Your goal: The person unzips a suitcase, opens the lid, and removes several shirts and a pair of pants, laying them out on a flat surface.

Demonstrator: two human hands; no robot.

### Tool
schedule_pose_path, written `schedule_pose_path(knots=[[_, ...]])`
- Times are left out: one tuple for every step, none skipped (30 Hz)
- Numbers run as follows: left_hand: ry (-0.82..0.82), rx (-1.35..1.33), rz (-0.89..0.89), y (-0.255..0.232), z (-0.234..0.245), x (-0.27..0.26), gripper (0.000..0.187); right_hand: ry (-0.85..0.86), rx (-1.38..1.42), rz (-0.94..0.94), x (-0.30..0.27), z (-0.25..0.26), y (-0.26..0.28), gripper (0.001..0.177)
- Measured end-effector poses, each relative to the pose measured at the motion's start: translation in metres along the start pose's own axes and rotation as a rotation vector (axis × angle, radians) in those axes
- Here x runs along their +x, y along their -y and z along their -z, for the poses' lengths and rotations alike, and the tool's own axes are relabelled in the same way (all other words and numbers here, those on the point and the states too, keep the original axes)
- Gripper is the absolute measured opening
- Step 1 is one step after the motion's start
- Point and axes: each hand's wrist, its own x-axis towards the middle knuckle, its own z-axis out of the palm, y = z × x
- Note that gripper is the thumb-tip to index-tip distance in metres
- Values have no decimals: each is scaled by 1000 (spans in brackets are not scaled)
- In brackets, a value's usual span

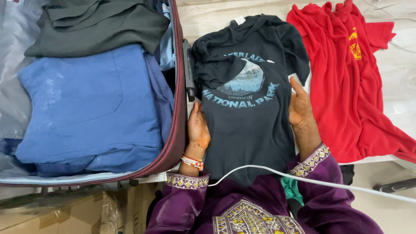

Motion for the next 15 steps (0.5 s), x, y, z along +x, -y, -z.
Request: schedule_pose_path(knots=[[72, 33, 14, -5, 4, -8, 34, -26, -48, 41, -7, 0, 6, 58], [145, 65, 25, -8, 5, -16, 31, -51, -98, 84, -12, -1, 10, 60], [119, 470, -129, -10, 3, -26, 27, -124, -282, 176, -19, -3, 12, 58], [80, 875, -287, -13, 1, -39, 23, -194, -466, 264, -29, -5, 14, 56], [32, 1280, -446, -17, -3, -51, 21, -262, -650, 353, -36, -9, 12, 55], [11, 1472, -484, -20, -10, -66, 21, -477, -1068, 429, -43, -14, 8, 54], [-10, 1665, -521, -21, -21, -81, 22, -696, -1487, 496, -55, -20, 7, 53], [-25, 1859, -550, -24, -32, -93, 25, -927, -1905, 546, -66, -27, 6, 54], [-43, 1987, -540, -31, -42, -100, 30, -946, -2020, 535, -72, -33, 5, 52], [-55, 2112, -536, -38, -54, -104, 35, -972, -2135, 528, -77, -39, 7, 51], [-67, 2237, -531, -43, -66, -106, 41, -995, -2249, 518, -79, -44, 8, 50], [-33, 2226, -594, -44, -77, -107, 41, -953, -2300, 624, -79, -48, 9, 51], [1, 2214, -657, -42, -87, -105, 43, -908, -2348, 731, -78, -50, 10, 52], [29, 2201, -718, -38, -96, -102, 48, -853, -2393, 841, -75, -51, 11, 52], [125, 2194, -663, -33, -103, -94, 53, -697, -2312, 828, -66, -50, 13, 53]])
